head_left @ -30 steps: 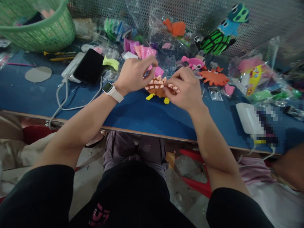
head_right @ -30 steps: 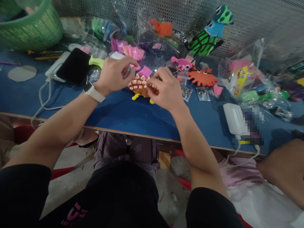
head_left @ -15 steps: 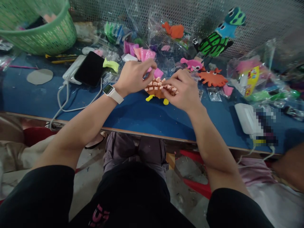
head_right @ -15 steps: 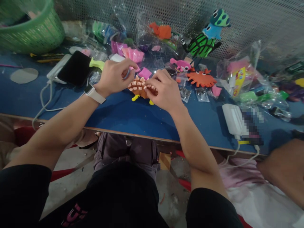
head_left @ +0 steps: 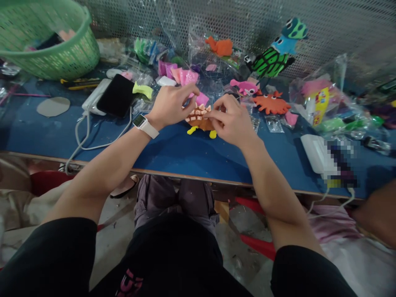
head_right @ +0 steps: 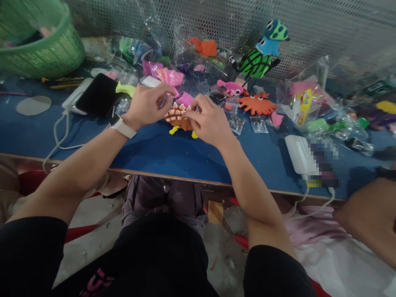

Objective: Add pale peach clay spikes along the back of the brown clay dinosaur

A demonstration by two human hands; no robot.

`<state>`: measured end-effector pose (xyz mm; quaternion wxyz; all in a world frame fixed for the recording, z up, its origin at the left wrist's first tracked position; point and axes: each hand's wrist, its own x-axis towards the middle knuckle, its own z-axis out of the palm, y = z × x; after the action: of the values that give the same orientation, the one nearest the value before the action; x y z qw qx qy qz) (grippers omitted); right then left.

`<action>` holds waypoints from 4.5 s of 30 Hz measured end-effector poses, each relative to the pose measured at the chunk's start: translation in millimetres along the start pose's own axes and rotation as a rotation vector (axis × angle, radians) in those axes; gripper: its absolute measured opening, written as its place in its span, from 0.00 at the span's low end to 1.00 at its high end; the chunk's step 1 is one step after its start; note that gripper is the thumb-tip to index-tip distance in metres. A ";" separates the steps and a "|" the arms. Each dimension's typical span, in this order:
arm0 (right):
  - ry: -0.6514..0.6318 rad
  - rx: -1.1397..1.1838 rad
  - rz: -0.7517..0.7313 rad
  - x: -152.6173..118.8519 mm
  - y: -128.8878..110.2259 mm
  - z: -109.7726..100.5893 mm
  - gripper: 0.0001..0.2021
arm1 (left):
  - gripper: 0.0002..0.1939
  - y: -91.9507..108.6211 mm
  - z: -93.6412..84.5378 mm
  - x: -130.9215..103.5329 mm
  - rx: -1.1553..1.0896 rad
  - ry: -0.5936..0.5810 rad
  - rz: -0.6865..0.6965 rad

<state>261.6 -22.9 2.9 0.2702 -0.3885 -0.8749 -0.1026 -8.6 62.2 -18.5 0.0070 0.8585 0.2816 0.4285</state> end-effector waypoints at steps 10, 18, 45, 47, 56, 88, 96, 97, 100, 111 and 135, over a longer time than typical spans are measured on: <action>0.000 0.046 -0.014 1.2 -0.4 4.3 0.18 | 0.15 31.4 -19.8 4.5 0.032 -0.003 -0.060; 0.267 0.073 0.046 3.9 -12.0 11.9 0.18 | 0.27 54.2 -10.7 10.4 -0.562 0.034 -0.294; 0.671 0.029 -0.139 10.8 -11.2 23.0 0.08 | 0.27 68.1 22.0 -6.8 -0.489 0.085 0.129; 0.715 0.015 -0.131 10.8 -11.0 19.5 0.08 | 0.22 68.2 20.6 -5.7 -0.440 0.121 0.109; 0.736 -0.034 -0.141 10.3 -9.3 15.9 0.08 | 0.16 71.8 15.3 0.7 -0.278 0.212 0.078; 0.713 -0.062 -0.171 2.7 -7.7 22.9 0.11 | 0.21 62.1 14.6 4.3 -0.887 0.066 -0.190; 0.722 -0.069 -0.160 0.8 -7.5 24.0 0.11 | 0.19 70.2 8.6 4.3 -1.036 -0.012 -0.214; 0.711 -0.077 -0.155 0.5 -7.2 24.3 0.11 | 0.19 69.5 9.2 4.5 -1.046 -0.015 -0.220; 0.674 -0.094 -0.143 -0.5 -5.6 25.8 0.11 | 0.20 65.6 12.6 4.2 -1.069 -0.018 -0.237; 0.673 -0.069 -0.166 -0.5 -4.2 25.9 0.10 | 0.20 66.0 12.4 2.8 -1.068 -0.020 -0.246; 0.622 0.148 -0.142 8.1 -8.2 28.4 0.13 | 0.28 70.1 -3.7 10.5 -0.634 -0.031 -0.037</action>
<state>239.9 -12.3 -16.0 0.5442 -0.2561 -0.7803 -0.1712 27.1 7.5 9.3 0.2862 0.8148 0.1494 0.4815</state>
